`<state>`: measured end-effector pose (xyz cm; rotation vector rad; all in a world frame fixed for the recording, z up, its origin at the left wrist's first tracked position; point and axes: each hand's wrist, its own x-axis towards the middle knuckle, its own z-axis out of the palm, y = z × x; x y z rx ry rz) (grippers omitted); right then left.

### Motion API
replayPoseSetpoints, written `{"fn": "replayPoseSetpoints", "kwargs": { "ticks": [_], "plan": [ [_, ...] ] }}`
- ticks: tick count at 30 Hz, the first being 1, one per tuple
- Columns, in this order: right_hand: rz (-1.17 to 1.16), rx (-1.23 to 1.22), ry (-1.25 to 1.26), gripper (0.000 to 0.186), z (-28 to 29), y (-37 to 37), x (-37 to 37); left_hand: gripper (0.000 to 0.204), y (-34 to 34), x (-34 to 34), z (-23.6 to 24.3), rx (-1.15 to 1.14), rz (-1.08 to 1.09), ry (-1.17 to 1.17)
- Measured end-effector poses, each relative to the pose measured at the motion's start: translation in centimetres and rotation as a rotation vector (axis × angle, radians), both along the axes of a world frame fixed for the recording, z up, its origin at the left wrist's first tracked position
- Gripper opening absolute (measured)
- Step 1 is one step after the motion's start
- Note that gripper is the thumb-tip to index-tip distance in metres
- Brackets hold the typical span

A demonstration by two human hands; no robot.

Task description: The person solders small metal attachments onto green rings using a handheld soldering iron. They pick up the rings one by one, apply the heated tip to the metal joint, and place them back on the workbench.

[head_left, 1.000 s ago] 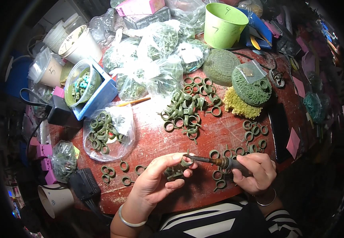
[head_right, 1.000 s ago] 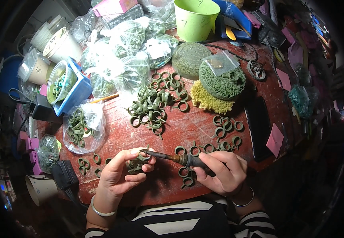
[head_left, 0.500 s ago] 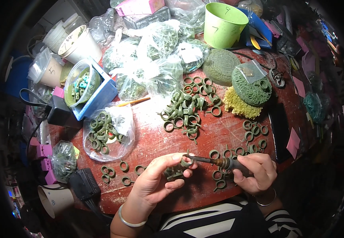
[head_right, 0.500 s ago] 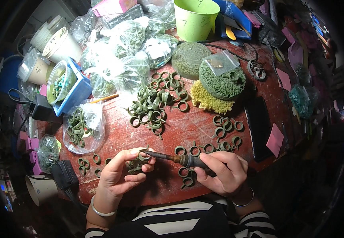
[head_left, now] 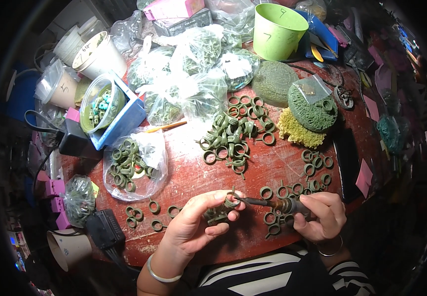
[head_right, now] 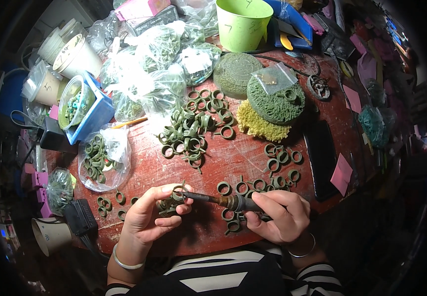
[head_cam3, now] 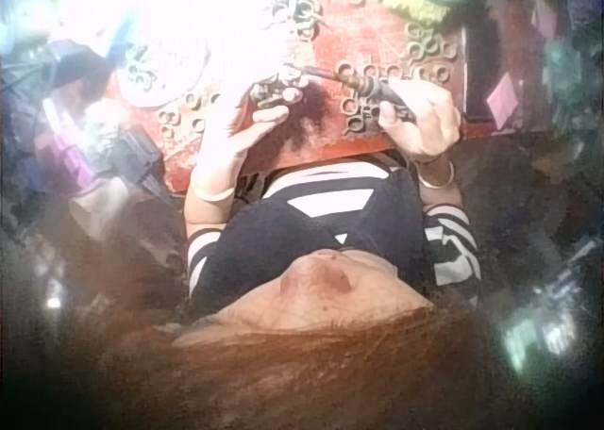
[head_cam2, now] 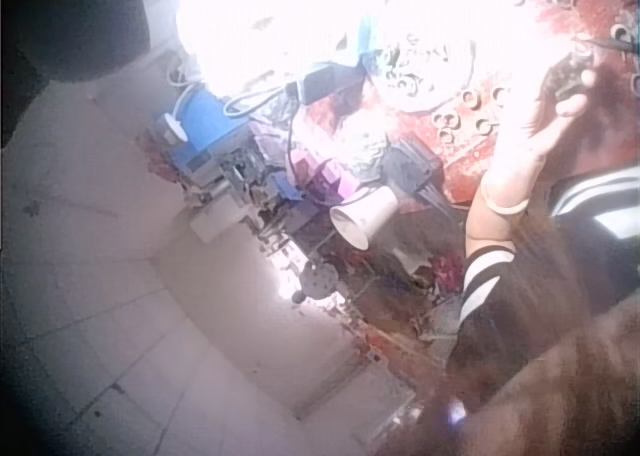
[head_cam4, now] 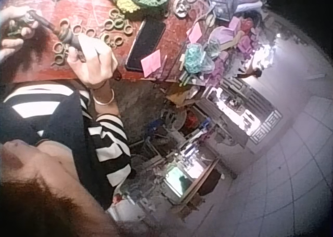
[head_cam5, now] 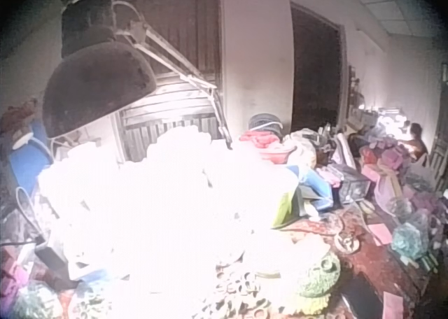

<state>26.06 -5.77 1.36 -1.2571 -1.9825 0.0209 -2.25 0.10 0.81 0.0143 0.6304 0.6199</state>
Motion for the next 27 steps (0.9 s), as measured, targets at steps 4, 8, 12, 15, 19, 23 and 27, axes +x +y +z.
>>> {"fn": "replayPoseSetpoints", "kwargs": {
  "ticks": [4, 8, 12, 15, 19, 23, 27],
  "plan": [
    [-0.014, 0.005, 0.042, 0.034, -0.5, -0.2, 0.0, 0.035, -0.1, 0.0, 0.0, 0.059, 0.002, 0.05],
    [-0.014, -0.004, 0.052, 0.034, -0.1, -0.2, 0.0, 0.028, 0.0, 0.4, 0.9, 0.22, -0.018, 0.19],
    [-0.006, -0.02, 0.056, 0.034, -0.4, -0.3, 0.0, 0.025, -0.4, 0.8, 1.2, 0.305, -0.021, 0.31],
    [-0.01, -0.031, 0.061, 0.033, -0.3, -0.3, 0.0, 0.027, -0.7, 1.5, 1.7, 0.454, 0.012, 0.564],
    [-0.018, -0.03, 0.061, 0.033, -0.1, -0.3, 0.0, 0.028, -1.0, 1.9, 1.4, 0.627, 0.019, 0.776],
    [-0.01, -0.038, 0.065, 0.033, -0.1, -0.2, 0.0, 0.028, -1.1, 2.0, 0.1, 0.835, 0.033, 0.914],
    [-0.015, -0.042, 0.071, 0.033, -0.1, -0.1, -0.1, 0.025, -1.2, 2.1, -0.3, 1.069, 0.01, 1.075]
  ]
}}
